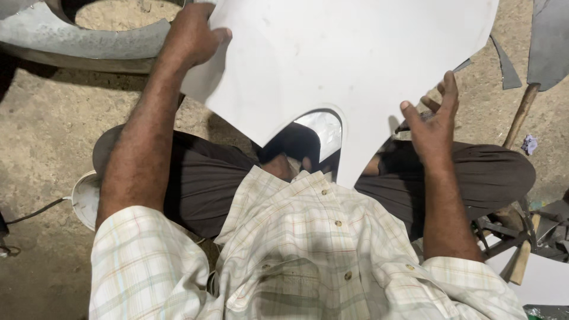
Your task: The person sits on the floor and uses a hammer to shape a flat metal sheet. They repeatedly place the sheet against a curved metal structure to check the fit and alignment, then remove it to continue hammering and adjusting the curvature.
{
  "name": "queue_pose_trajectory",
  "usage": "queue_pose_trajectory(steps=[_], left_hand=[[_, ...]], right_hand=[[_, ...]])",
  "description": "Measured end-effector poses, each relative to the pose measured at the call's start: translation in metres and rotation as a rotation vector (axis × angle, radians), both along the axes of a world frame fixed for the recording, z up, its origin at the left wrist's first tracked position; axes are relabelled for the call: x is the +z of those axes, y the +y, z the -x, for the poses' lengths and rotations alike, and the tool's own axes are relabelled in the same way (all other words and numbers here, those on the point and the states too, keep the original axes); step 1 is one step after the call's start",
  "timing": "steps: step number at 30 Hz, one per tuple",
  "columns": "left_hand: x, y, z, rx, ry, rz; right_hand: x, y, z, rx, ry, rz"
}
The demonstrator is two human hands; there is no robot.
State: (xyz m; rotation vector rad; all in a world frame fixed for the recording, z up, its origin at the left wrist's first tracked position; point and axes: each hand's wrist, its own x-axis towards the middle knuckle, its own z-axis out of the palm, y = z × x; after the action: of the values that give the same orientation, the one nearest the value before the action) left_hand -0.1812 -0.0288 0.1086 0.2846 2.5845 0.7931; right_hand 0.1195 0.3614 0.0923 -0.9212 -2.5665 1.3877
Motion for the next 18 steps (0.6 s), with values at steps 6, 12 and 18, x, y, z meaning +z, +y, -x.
queue_pose_trajectory(steps=[6,12,18], left_hand=[[-0.031,0.010,0.019,-0.037,0.134,0.147],[-0.060,-0.022,0.000,-0.153,0.737,0.163],[-0.079,-0.072,-0.019,0.018,0.169,-0.224]], right_hand=[[-0.028,-0.037,-0.020,-0.099,0.166,0.120],[-0.014,-0.052,-0.037,-0.142,0.182,0.419],[0.011,-0.062,-0.024,-0.157,0.162,0.502]])
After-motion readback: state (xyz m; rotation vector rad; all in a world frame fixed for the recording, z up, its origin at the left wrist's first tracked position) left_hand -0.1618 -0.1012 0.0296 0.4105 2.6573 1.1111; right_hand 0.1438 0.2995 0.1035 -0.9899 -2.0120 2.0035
